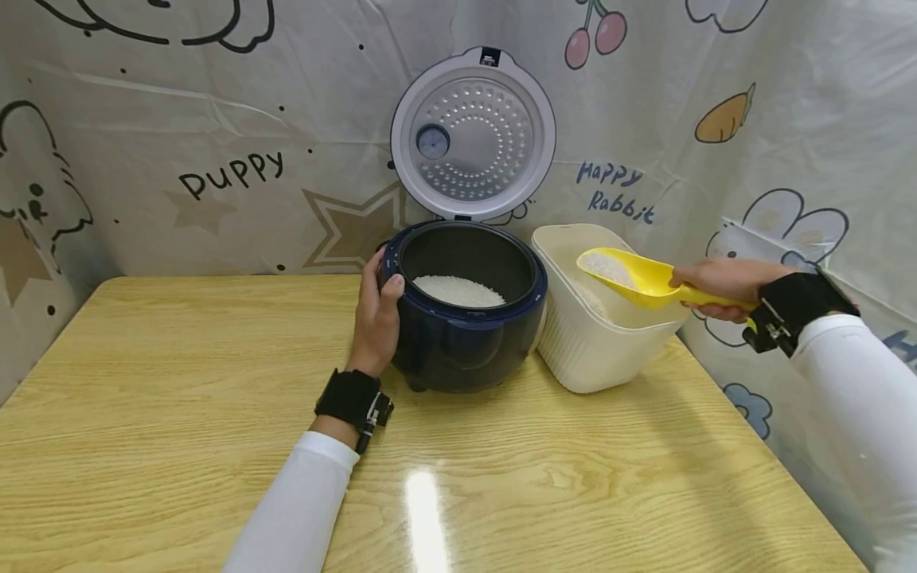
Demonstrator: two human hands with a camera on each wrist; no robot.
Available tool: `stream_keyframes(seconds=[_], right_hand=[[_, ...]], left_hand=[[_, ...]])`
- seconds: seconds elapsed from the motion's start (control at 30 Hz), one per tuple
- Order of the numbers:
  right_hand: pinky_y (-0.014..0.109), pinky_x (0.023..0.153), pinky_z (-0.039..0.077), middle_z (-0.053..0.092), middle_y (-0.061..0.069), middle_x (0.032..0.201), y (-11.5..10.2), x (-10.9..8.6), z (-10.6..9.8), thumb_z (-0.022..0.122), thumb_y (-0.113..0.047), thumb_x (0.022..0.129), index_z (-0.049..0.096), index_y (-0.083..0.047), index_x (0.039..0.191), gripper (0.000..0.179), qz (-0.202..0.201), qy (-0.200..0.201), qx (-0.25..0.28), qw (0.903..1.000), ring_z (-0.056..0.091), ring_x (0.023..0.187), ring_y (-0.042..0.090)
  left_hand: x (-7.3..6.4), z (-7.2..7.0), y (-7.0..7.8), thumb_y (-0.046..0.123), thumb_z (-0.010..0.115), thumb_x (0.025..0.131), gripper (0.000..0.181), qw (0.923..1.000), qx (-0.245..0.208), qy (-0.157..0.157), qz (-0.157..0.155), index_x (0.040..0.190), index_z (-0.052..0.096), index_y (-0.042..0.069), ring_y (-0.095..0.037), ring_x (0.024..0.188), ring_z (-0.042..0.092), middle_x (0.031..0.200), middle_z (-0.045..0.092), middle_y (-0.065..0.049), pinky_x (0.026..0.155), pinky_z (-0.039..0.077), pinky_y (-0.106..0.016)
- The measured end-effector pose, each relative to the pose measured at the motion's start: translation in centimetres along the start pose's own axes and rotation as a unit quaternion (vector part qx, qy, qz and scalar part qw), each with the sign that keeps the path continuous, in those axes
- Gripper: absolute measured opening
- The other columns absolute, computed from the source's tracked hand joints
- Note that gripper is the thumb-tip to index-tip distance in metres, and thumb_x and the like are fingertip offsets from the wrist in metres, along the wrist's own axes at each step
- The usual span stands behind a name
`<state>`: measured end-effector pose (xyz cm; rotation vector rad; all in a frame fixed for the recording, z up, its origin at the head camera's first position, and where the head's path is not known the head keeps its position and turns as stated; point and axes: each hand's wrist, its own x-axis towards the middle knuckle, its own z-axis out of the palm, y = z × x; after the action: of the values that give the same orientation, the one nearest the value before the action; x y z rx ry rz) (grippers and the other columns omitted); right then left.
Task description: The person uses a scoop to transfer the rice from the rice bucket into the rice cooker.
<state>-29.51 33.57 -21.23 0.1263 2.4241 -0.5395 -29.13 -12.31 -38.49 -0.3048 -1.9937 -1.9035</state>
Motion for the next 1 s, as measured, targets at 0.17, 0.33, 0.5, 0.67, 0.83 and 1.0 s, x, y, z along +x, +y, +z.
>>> stream_keyframes(seconds=[0.17, 0.33, 0.5, 0.67, 0.83, 1.0], right_hand=[[0.024, 0.050, 0.040, 0.045, -0.008, 0.060, -1.1, -0.6, -0.2, 0.034, -0.048, 0.106, 0.055, -0.012, 0.095, 0.043, -0.006, -0.010, 0.011, 0.9999, 0.043, 0.049, 0.010], [0.022, 0.050, 0.039, 0.045, -0.007, 0.062, -2.9, -1.1, -0.2, 0.034, -0.047, 0.106, 0.053, -0.014, 0.094, 0.041, -0.020, -0.015, 0.010, 0.9996, 0.043, 0.049, 0.009], [0.023, 0.050, 0.038, 0.045, -0.007, 0.063, -5.4, -1.8, -0.1, 0.036, -0.051, 0.105, 0.054, -0.014, 0.096, 0.042, -0.037, -0.003, -0.014, 0.9992, 0.043, 0.050, 0.011], [0.023, 0.048, 0.037, 0.044, -0.007, 0.061, -8.3, -2.0, 0.0, 0.036, -0.051, 0.105, 0.056, -0.015, 0.091, 0.044, -0.056, -0.008, -0.024, 0.9981, 0.041, 0.049, 0.011], [0.024, 0.048, 0.036, 0.044, -0.006, 0.062, -10.9, -1.7, 0.6, 0.038, -0.052, 0.105, 0.056, -0.014, 0.095, 0.044, -0.075, -0.011, -0.036, 0.9965, 0.040, 0.049, 0.011], [0.025, 0.050, 0.037, 0.047, -0.006, 0.066, -12.6, -1.1, 1.3, 0.039, -0.055, 0.105, 0.058, -0.014, 0.100, 0.045, -0.095, 0.003, -0.048, 0.9943, 0.043, 0.053, 0.012]], left_hand=[[0.1, -0.1, 0.1, 0.051, 0.045, 0.093, 0.076, 1.0000, 0.000, -0.002, 0.000, 0.161, 0.029, 0.022, -0.023, 0.145, 0.040, 0.163, 0.039, -0.010, 0.124, 0.030, -0.050], [0.2, -0.1, 0.0, 0.051, 0.045, 0.093, 0.076, 1.0000, -0.001, -0.002, 0.002, 0.161, 0.029, 0.021, -0.023, 0.144, 0.041, 0.163, 0.039, -0.010, 0.124, 0.031, -0.050], [0.3, -0.1, -0.1, 0.050, 0.045, 0.093, 0.076, 1.0000, -0.005, -0.002, 0.007, 0.161, 0.030, 0.020, -0.023, 0.143, 0.042, 0.163, 0.039, -0.011, 0.123, 0.032, -0.049], [0.3, -0.2, -0.1, 0.051, 0.045, 0.093, 0.077, 1.0000, -0.003, -0.001, 0.005, 0.161, 0.030, 0.020, -0.024, 0.143, 0.042, 0.163, 0.039, -0.011, 0.124, 0.032, -0.049], [0.2, -0.1, -0.1, 0.051, 0.046, 0.093, 0.077, 1.0000, -0.005, 0.003, 0.002, 0.161, 0.030, 0.020, -0.023, 0.142, 0.042, 0.162, 0.040, -0.011, 0.124, 0.032, -0.048], [0.1, 0.0, -0.1, 0.050, 0.046, 0.092, 0.077, 0.9999, -0.011, 0.005, 0.007, 0.161, 0.031, 0.018, -0.023, 0.143, 0.042, 0.162, 0.040, -0.012, 0.124, 0.031, -0.047]])
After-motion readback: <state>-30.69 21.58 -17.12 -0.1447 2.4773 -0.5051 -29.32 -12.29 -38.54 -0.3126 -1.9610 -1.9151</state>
